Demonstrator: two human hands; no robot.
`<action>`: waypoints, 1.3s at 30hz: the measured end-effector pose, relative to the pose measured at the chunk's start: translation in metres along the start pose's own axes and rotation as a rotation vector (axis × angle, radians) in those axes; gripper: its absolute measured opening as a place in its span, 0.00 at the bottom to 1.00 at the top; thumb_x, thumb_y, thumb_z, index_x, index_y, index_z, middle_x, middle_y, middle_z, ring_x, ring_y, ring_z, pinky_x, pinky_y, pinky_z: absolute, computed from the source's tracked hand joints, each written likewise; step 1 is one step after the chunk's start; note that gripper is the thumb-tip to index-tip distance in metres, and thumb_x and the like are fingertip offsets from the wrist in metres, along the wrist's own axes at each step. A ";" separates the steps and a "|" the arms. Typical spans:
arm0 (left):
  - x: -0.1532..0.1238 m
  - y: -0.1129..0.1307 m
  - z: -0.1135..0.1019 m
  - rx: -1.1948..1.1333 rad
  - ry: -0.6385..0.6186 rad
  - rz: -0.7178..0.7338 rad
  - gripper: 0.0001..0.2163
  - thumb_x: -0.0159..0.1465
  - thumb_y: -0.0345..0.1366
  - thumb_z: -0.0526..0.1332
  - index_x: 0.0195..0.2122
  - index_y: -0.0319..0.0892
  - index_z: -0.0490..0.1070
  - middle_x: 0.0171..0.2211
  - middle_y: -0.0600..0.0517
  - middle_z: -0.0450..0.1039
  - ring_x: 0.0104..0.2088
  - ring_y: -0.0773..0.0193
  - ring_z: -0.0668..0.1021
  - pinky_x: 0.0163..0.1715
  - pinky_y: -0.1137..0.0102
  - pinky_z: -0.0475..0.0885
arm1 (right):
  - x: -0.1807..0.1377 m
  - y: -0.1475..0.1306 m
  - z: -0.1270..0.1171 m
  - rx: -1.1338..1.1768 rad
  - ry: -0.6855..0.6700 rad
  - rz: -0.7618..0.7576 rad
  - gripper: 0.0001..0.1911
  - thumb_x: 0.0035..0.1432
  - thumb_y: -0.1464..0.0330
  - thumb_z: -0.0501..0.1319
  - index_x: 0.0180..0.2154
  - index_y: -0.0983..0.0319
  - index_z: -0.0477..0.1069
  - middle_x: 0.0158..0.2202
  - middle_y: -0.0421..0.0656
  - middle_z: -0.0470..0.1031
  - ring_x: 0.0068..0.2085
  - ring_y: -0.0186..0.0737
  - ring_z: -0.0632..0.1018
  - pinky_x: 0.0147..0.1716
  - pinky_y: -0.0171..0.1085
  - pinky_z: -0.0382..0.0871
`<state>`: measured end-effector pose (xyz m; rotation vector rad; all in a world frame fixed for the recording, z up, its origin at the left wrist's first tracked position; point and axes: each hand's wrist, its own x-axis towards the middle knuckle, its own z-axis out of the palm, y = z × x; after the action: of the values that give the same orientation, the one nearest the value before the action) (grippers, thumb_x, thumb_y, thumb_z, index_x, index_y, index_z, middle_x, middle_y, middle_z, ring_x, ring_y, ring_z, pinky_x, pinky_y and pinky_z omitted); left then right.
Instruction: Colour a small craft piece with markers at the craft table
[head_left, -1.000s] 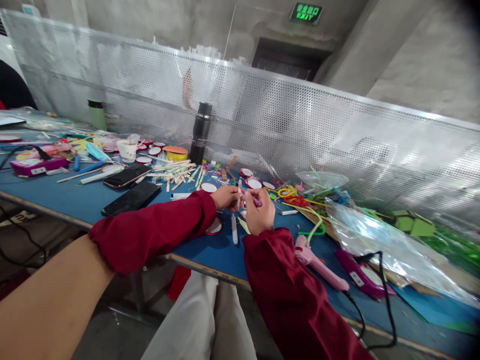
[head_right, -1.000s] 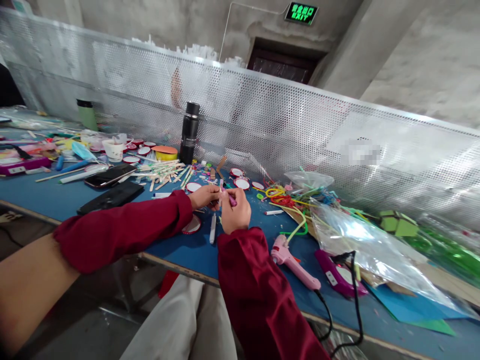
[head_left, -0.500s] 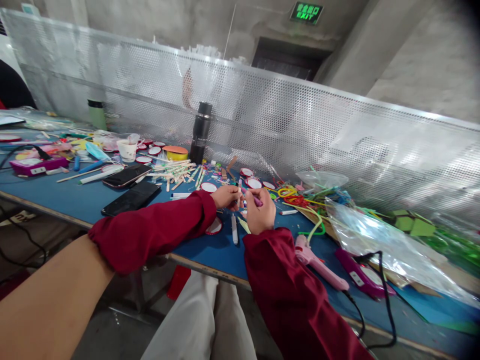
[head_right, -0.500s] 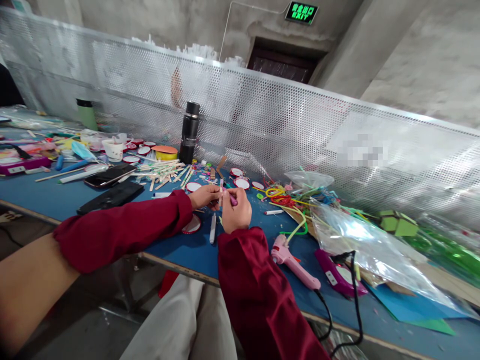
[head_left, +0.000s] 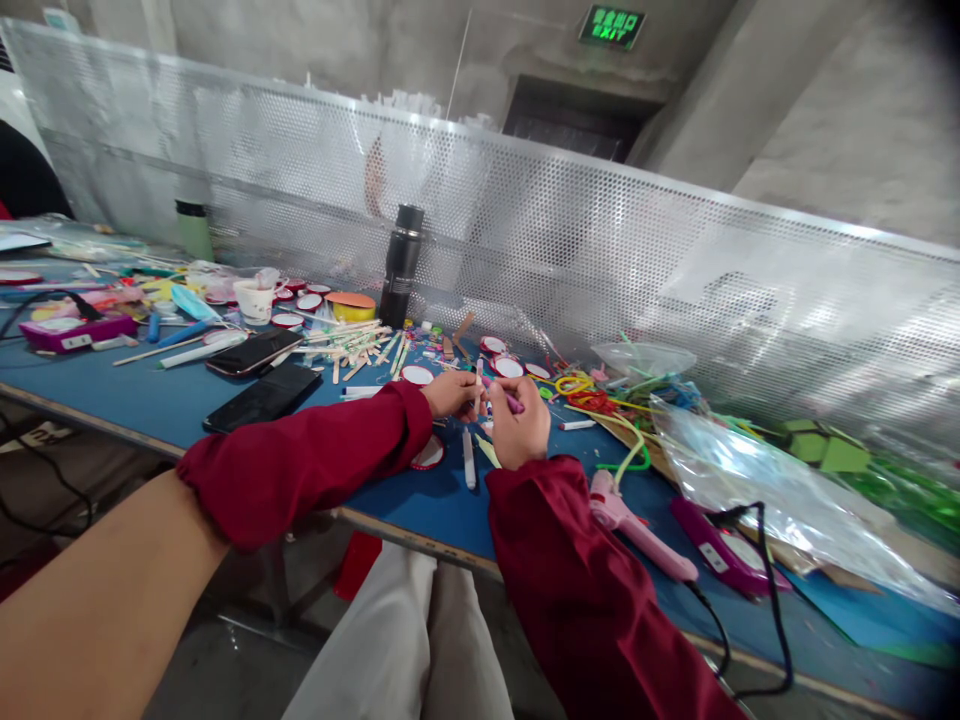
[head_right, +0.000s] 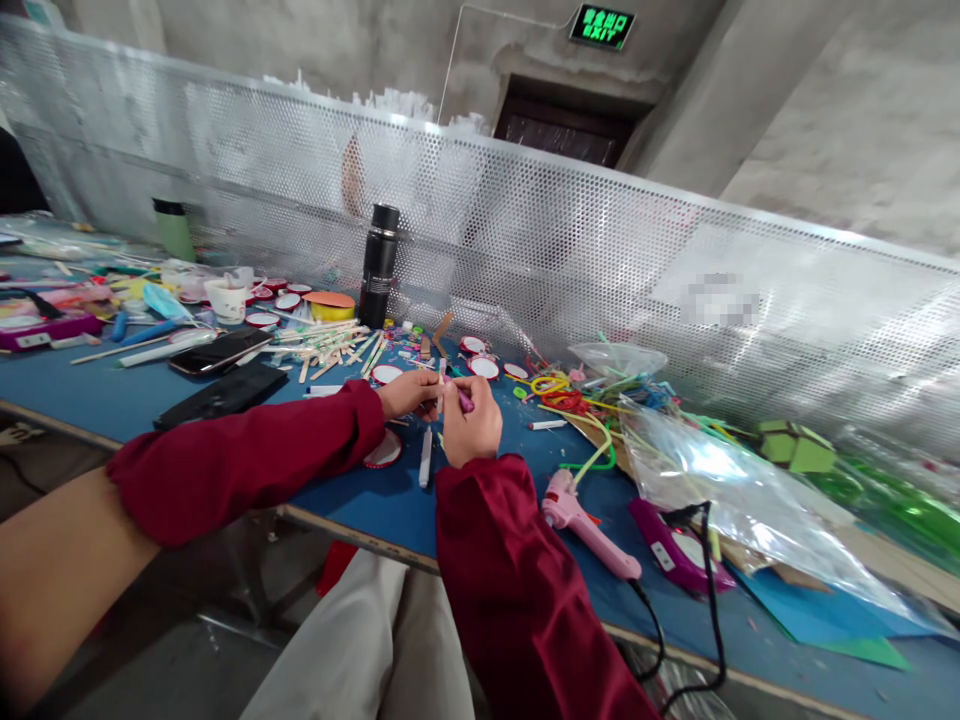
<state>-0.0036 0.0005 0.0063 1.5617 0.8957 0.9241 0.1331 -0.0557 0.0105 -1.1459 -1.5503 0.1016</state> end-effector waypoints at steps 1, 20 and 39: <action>0.000 0.000 0.000 0.003 0.003 -0.001 0.11 0.65 0.41 0.60 0.31 0.38 0.66 0.21 0.54 0.71 0.21 0.70 0.75 0.25 0.75 0.72 | 0.000 0.000 0.000 0.004 -0.006 0.003 0.11 0.61 0.59 0.58 0.35 0.59 0.72 0.31 0.40 0.78 0.32 0.38 0.76 0.33 0.35 0.65; -0.001 0.001 0.000 -0.022 0.002 -0.009 0.10 0.66 0.38 0.58 0.31 0.37 0.66 0.23 0.54 0.73 0.20 0.70 0.75 0.24 0.75 0.72 | 0.000 -0.001 0.000 0.004 0.002 0.008 0.11 0.60 0.59 0.58 0.34 0.59 0.72 0.31 0.40 0.77 0.31 0.38 0.75 0.32 0.35 0.65; -0.002 0.003 0.001 -0.006 -0.006 -0.017 0.09 0.68 0.34 0.54 0.31 0.38 0.65 0.21 0.55 0.70 0.20 0.71 0.75 0.24 0.77 0.71 | 0.000 -0.002 -0.001 -0.023 0.029 -0.003 0.10 0.60 0.60 0.59 0.34 0.59 0.72 0.31 0.41 0.77 0.32 0.38 0.75 0.33 0.35 0.64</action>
<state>-0.0030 -0.0019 0.0090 1.5480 0.9001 0.9088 0.1329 -0.0572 0.0119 -1.1580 -1.5308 0.0644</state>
